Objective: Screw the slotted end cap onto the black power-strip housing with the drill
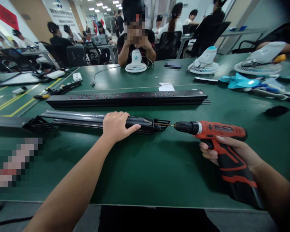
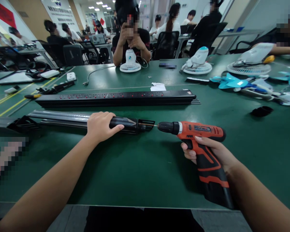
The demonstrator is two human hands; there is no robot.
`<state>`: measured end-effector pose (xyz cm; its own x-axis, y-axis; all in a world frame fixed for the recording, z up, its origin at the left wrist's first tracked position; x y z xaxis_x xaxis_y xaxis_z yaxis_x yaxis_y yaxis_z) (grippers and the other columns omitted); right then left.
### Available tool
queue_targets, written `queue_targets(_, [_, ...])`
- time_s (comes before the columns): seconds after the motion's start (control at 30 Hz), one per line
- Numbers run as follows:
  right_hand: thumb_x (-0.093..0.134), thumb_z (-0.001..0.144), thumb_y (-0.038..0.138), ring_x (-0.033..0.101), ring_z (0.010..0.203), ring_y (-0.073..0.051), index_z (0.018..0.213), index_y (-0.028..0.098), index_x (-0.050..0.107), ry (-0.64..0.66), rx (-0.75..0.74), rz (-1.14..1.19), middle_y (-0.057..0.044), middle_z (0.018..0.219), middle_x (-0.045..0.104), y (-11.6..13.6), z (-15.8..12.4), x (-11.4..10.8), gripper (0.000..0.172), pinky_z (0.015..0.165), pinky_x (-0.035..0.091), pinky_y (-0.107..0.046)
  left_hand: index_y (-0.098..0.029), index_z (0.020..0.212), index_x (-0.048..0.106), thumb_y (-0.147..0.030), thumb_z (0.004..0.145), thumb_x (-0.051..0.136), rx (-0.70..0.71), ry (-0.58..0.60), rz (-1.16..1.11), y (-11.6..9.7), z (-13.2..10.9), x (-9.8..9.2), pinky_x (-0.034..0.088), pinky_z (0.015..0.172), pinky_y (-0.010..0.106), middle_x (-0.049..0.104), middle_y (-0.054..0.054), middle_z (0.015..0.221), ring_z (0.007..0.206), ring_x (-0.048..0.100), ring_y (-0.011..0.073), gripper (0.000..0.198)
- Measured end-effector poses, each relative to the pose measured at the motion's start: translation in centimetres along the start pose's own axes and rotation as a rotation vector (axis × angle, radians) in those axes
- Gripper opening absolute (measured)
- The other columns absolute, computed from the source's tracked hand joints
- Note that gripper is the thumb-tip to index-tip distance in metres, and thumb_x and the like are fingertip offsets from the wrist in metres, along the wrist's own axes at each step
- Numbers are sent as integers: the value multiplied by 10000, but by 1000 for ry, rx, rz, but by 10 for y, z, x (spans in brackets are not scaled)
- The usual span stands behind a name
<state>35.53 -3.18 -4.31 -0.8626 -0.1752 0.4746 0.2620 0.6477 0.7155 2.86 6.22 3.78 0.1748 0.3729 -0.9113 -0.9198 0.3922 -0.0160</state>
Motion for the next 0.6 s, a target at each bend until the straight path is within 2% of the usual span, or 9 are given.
queue_targets(0.6, [483,629,506,361,475,-113,788,219,557,-17,-20,-23,21,525,455,2,0,1,336,369,339,-224,-238,1027,742,-849,934,430,0,-12,-6,0,-1,0,469,876,470,775,97,971,934,691,330,693])
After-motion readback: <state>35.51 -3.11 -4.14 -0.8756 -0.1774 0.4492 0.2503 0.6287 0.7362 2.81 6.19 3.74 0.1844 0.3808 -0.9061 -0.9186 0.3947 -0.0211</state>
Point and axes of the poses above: each hand's wrist, its own z-axis towards the middle knuckle, its own x-axis out of the palm, y = z × x, the point moved 8 cm from there along z, towards the middle knuckle
